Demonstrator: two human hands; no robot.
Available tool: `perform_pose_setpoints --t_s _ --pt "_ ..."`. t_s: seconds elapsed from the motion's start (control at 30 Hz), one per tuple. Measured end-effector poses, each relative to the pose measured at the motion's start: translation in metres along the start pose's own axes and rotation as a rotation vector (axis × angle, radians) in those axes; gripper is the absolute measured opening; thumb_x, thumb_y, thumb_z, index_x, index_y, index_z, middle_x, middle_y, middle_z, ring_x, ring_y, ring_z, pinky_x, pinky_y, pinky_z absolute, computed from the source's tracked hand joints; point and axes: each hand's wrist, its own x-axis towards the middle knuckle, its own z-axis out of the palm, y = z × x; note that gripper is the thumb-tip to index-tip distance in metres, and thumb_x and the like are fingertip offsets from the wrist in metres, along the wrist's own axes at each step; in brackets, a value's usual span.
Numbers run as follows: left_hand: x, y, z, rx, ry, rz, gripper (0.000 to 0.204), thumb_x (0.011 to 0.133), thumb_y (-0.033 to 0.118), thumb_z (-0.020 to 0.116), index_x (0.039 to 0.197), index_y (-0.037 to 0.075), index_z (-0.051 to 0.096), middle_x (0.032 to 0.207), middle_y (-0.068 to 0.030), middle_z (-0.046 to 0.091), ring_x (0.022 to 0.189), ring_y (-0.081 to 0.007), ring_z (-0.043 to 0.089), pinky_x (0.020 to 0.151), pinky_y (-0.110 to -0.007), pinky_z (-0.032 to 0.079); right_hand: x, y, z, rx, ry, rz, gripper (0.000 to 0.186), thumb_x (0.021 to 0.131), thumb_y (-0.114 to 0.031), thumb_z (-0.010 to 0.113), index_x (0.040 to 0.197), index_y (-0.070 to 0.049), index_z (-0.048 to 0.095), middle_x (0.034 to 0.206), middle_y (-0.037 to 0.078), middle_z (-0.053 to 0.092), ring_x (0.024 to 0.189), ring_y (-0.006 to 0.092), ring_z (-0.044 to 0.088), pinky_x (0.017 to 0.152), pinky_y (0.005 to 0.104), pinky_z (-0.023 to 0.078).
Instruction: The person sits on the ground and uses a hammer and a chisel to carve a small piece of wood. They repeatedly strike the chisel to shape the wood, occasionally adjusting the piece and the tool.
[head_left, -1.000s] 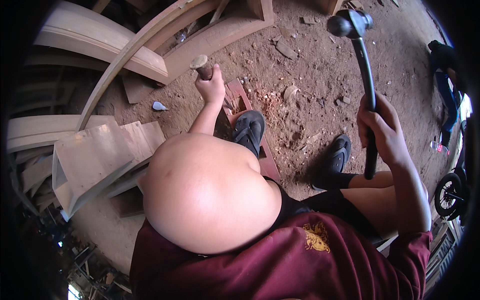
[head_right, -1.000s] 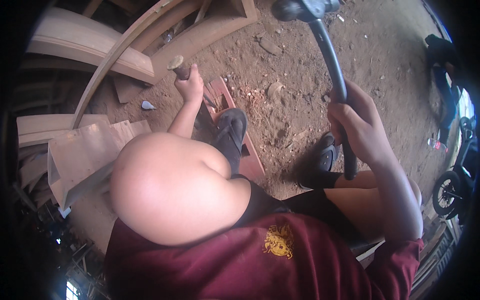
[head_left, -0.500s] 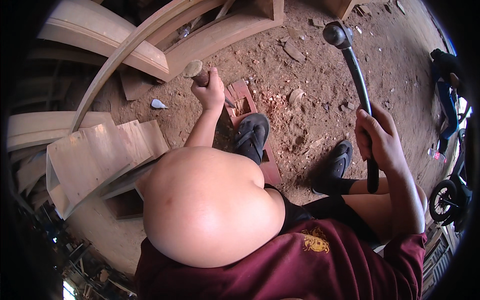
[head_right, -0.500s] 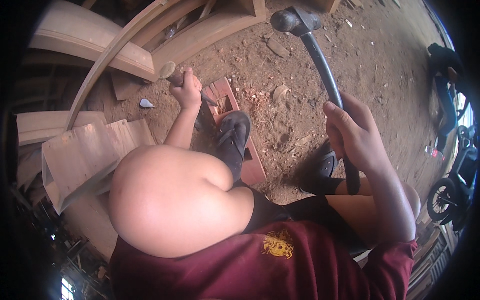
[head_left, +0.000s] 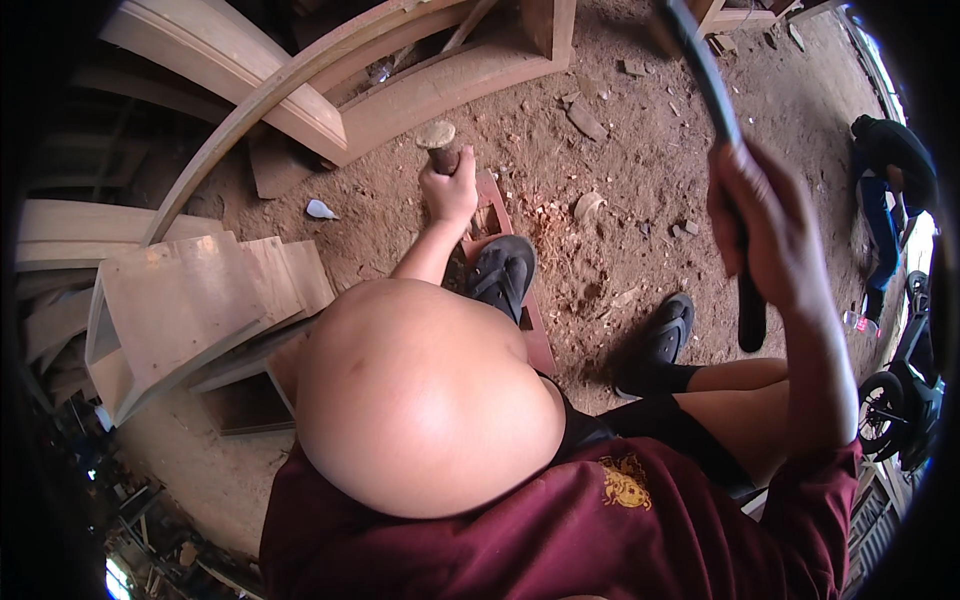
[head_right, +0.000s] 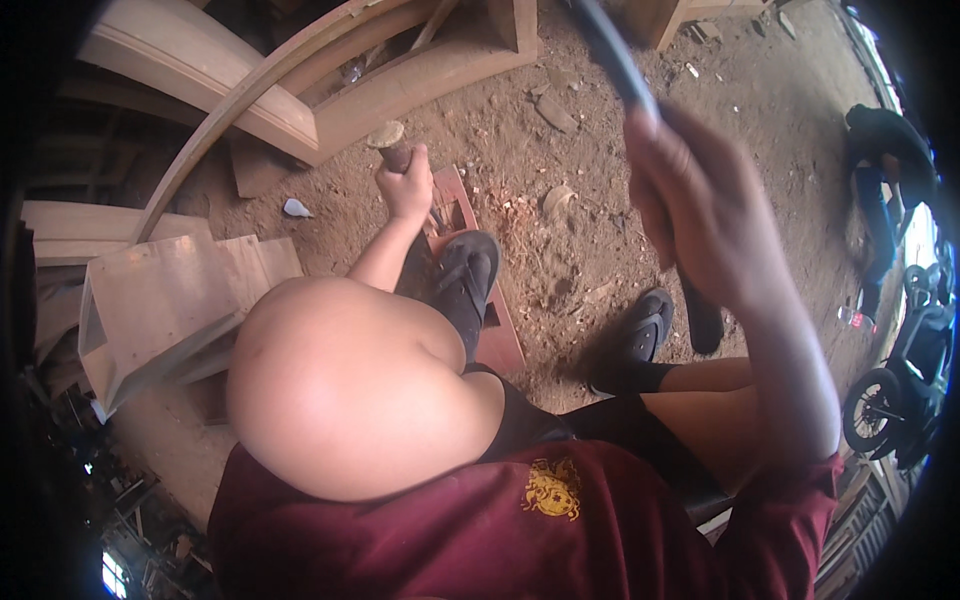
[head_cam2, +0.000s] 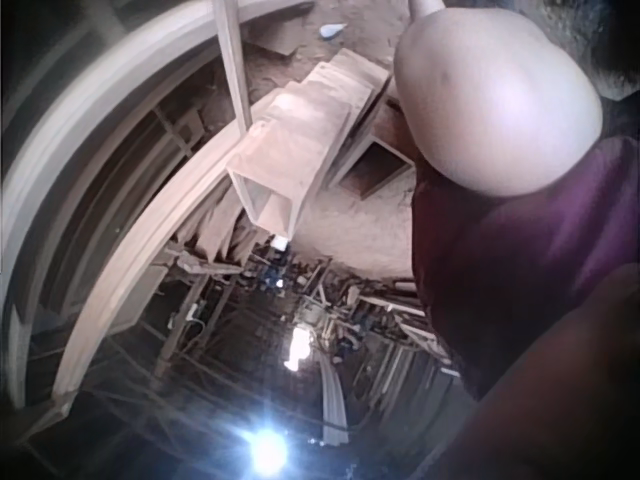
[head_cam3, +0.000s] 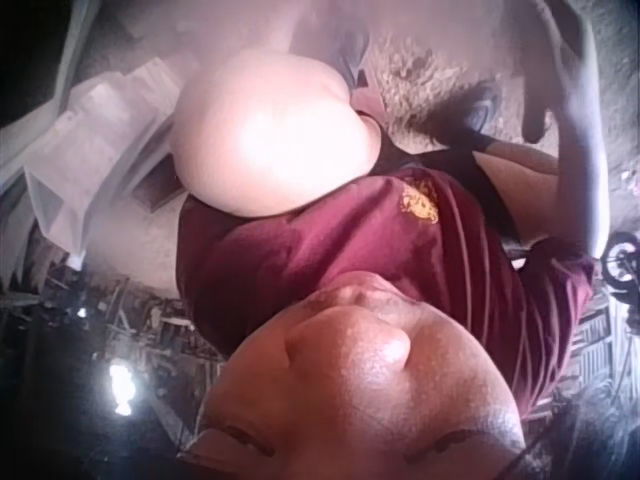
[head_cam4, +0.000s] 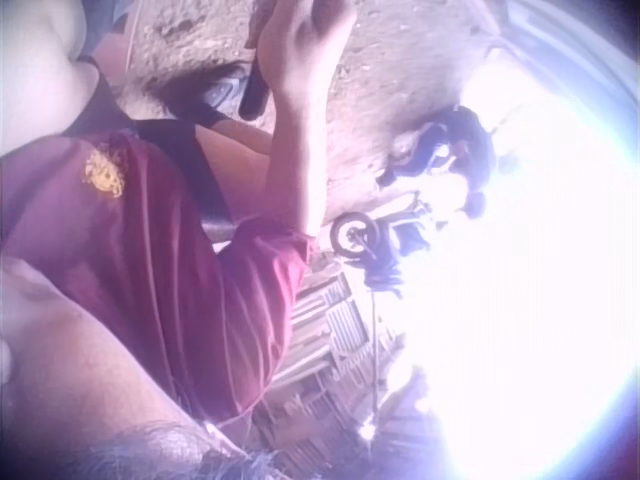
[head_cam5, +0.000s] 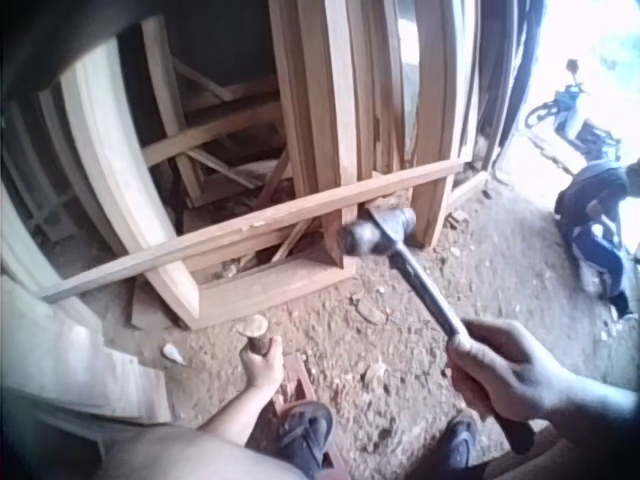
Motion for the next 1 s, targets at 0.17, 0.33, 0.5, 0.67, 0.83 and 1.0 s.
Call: perform_pose_setpoints --t_s 0.17,0.33,0.5,0.67,0.83,1.0 --pt "-0.012 0.005 -0.005 -0.090 0.002 0.083 0.028 0.093 0.008 0.065 0.069 0.007 0.051 0.056 0.0007 0.054 0.043 -0.0074 0.049 0.039 -0.027 0.034 0.023 -0.069 0.010 0.484 0.106 -0.424 0.039 0.108 -0.041 0.040 0.100 -0.006 0.053 0.056 -0.004 0.040 0.037 0.0046 0.033 0.035 0.0222 0.027" --pt "-0.013 0.002 -0.014 -0.096 -0.075 0.026 0.023 0.089 0.017 0.072 0.073 0.003 0.062 0.063 -0.0017 0.065 0.056 -0.0125 0.063 0.054 -0.030 0.047 0.006 -0.088 0.030 0.418 0.161 -0.455 0.041 0.107 -0.041 0.042 0.090 -0.005 0.050 0.054 0.004 0.047 0.037 0.0120 0.043 0.036 0.0269 0.037" --pt "-0.016 -0.005 -0.016 0.018 -0.113 0.164 0.019 0.088 0.018 0.073 0.080 0.003 0.065 0.070 -0.0039 0.068 0.065 -0.0138 0.066 0.061 -0.032 0.050 0.012 -0.067 0.030 0.561 0.098 -0.208 0.039 0.107 -0.042 0.041 0.095 -0.006 0.050 0.055 -0.001 0.042 0.035 0.0068 0.035 0.033 0.0238 0.030" --pt "-0.019 0.005 -0.014 0.014 -0.063 0.170 0.021 0.089 0.018 0.072 0.076 0.003 0.065 0.065 -0.0029 0.066 0.060 -0.0132 0.064 0.057 -0.031 0.048 0.016 -0.037 0.044 0.523 0.062 -0.110 0.039 0.107 -0.042 0.041 0.098 -0.006 0.052 0.056 -0.003 0.041 0.035 0.0045 0.031 0.033 0.0214 0.027" --pt "-0.022 0.020 -0.003 0.115 -0.057 0.239 0.020 0.088 0.018 0.073 0.078 0.002 0.066 0.067 -0.0062 0.068 0.062 -0.0164 0.067 0.057 -0.033 0.050 0.004 -0.077 0.034 0.461 0.070 -0.167 0.040 0.107 -0.042 0.043 0.093 -0.006 0.051 0.056 0.000 0.044 0.038 0.0080 0.038 0.036 0.0250 0.033" --pt "-0.023 0.030 0.004 0.155 -0.013 0.301 0.020 0.087 0.019 0.074 0.082 0.001 0.067 0.070 -0.0099 0.070 0.064 -0.0194 0.069 0.059 -0.035 0.051 0.012 -0.068 0.048 0.143 0.079 -0.306 0.042 0.106 -0.041 0.045 0.095 -0.002 0.056 0.059 0.004 0.052 0.047 0.0146 0.051 0.044 0.0320 0.041"
